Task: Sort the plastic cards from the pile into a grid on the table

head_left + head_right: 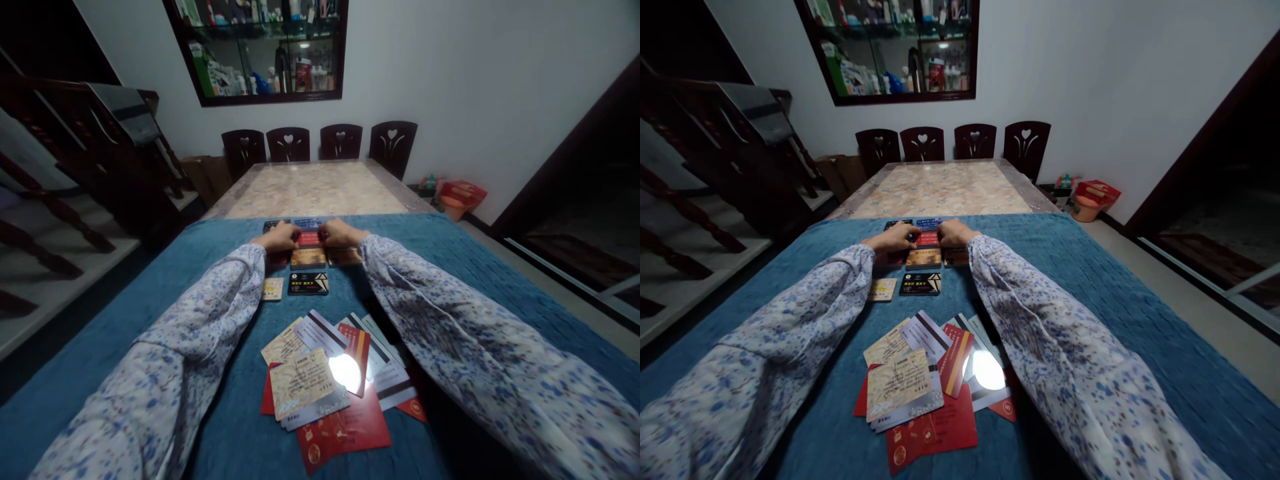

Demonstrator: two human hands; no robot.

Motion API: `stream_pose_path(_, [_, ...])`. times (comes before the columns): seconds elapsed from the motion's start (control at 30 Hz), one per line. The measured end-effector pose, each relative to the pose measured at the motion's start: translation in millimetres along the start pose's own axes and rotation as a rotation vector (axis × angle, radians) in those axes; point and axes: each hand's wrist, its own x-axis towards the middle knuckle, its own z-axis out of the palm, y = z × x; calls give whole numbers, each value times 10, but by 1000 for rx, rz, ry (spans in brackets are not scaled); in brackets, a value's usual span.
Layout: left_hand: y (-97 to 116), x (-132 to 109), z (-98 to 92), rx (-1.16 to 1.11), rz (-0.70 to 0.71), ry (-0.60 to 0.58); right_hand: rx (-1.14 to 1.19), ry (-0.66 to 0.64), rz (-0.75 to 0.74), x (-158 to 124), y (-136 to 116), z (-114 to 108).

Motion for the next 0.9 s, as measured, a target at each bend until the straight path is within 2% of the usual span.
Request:
stream_pose_path(0.23, [-62,19,3,-5,28,2,-9,-8,-3,-13,16,4])
stream_pose_path(0.53, [-52,-1,15,24,9,29,-70,-5,-44,-34,10,-3])
stream_pose_path(0.9, [-36,-33,3,30,9,38,-129,-1,-28,-108,-5,-32])
